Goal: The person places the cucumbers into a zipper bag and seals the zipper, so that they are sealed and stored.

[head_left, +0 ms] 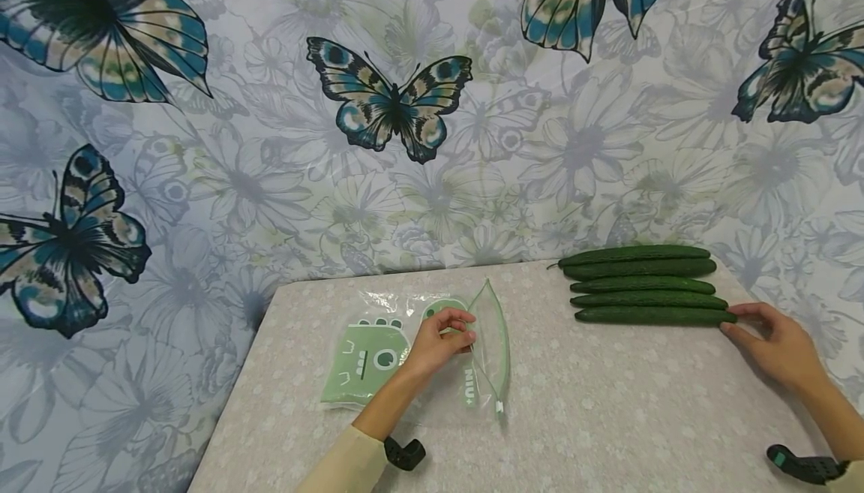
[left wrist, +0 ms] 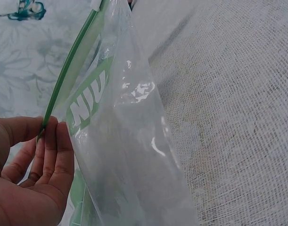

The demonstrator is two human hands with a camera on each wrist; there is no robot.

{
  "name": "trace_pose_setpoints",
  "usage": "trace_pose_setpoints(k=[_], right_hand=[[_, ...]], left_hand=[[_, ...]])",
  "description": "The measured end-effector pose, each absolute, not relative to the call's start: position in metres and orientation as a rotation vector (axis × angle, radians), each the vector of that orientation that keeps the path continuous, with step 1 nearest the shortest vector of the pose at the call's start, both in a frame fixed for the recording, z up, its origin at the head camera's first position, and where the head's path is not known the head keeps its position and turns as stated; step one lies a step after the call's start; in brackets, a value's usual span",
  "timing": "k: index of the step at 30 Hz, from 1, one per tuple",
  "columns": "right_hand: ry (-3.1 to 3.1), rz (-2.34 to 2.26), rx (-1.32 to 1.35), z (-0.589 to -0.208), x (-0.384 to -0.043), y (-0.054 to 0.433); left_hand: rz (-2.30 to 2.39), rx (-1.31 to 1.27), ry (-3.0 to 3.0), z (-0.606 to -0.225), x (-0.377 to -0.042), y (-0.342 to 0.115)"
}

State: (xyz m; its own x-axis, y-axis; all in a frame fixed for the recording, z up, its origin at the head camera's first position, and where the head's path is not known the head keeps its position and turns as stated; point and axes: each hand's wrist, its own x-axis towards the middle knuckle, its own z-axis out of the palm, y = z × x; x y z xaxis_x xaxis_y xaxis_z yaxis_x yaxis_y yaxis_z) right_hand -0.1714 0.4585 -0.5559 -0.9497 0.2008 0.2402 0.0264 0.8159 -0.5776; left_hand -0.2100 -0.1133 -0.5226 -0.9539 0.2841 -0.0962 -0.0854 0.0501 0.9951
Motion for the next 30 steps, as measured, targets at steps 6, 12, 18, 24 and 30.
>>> trace_pose_setpoints(k=[6, 12, 18, 24, 30], right_hand=[[-2.678, 1.03, -0.177, -0.552, -0.162, 0.458], [-2.639, 1.288, -0.194, -0.545, -0.152, 0.458], [-2.286, 1.977, -0.138, -0.541, -0.147, 0.458], [-1.709, 2.555, 0.029, -0.536, -0.15, 0.453], [-1.717, 2.541, 0.034, -0.533, -0.15, 0.45]], left_hand=[[1.983, 0.225, 2.078, -0.521, -0.21, -0.114], [1.984, 0.23, 2.091, -0.518, -0.209, -0.114], [1.984, 0.219, 2.091, -0.517, -0.209, -0.113], [1.993, 0.226, 2.097, -0.517, -0.208, -0.113], [1.988, 0.234, 2.094, -0.518, -0.207, -0.113]])
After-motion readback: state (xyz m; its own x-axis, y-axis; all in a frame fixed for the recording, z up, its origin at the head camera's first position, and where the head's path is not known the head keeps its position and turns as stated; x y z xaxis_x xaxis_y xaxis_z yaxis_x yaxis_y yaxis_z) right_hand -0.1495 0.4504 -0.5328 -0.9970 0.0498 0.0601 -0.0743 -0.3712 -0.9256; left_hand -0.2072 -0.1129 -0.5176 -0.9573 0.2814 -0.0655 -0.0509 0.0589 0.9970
